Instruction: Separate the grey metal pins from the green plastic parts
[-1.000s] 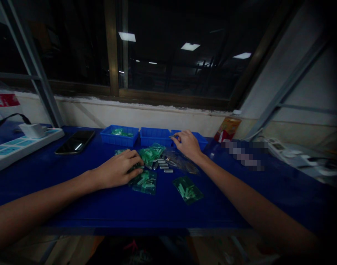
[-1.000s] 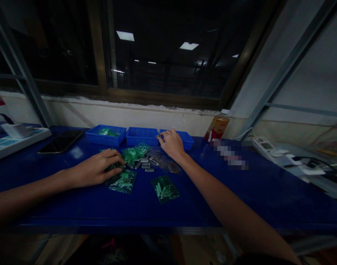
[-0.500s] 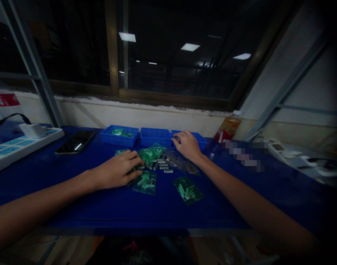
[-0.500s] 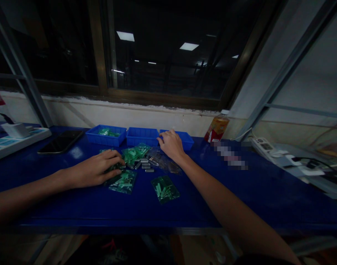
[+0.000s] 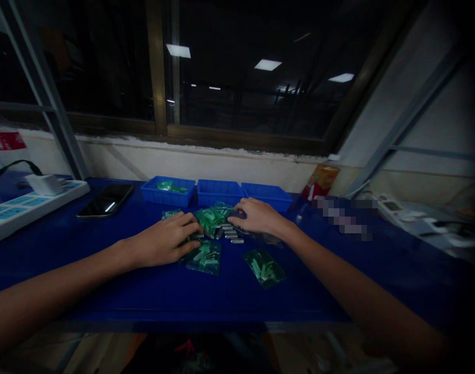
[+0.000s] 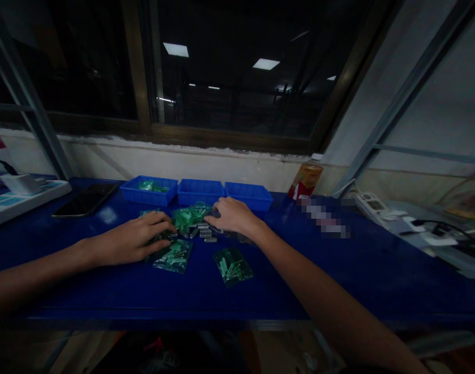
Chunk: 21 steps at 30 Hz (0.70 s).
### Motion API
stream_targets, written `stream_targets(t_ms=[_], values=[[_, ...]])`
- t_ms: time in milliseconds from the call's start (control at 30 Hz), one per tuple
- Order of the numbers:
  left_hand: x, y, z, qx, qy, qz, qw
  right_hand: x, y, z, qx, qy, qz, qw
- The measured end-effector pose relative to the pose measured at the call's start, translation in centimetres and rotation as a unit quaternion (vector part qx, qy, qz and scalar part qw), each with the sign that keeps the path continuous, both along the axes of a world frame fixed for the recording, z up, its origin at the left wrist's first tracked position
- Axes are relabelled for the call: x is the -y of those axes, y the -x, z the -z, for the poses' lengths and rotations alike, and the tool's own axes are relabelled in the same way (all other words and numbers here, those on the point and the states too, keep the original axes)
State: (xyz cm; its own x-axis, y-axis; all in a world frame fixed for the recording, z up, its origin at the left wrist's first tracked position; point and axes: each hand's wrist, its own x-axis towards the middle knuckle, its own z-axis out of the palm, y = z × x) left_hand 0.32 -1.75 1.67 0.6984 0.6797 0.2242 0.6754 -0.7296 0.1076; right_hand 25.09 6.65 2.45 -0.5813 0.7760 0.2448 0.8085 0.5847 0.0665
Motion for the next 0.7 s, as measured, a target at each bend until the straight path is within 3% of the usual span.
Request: stream_targets(t_ms=[167, 367, 533, 700], values=[[0.0, -0.1, -0.1, 0.0, -0.002, 0.003, 1.0, 0.4, -0.4, -0.5, 0.007, 0.041, -0.021, 0.999], [0.0, 0.0, 0.0, 0.004, 0.001, 0.001, 1.0, 0.8, 0.3, -0.4, -0.026, -0.014, -0.019, 0.999], [0.1, -0.2, 0.0, 0.03, -0.014, 0.004, 0.999, 0.7, 0.2, -1.3, -0.185, -0.119, -0.01, 0.975], [0.3, -0.6, -0.5, 0.133, -0.002, -0.018, 0.991, 2.2, 1.3, -1.9, -0.34, -0.116, -0.013, 0.933]])
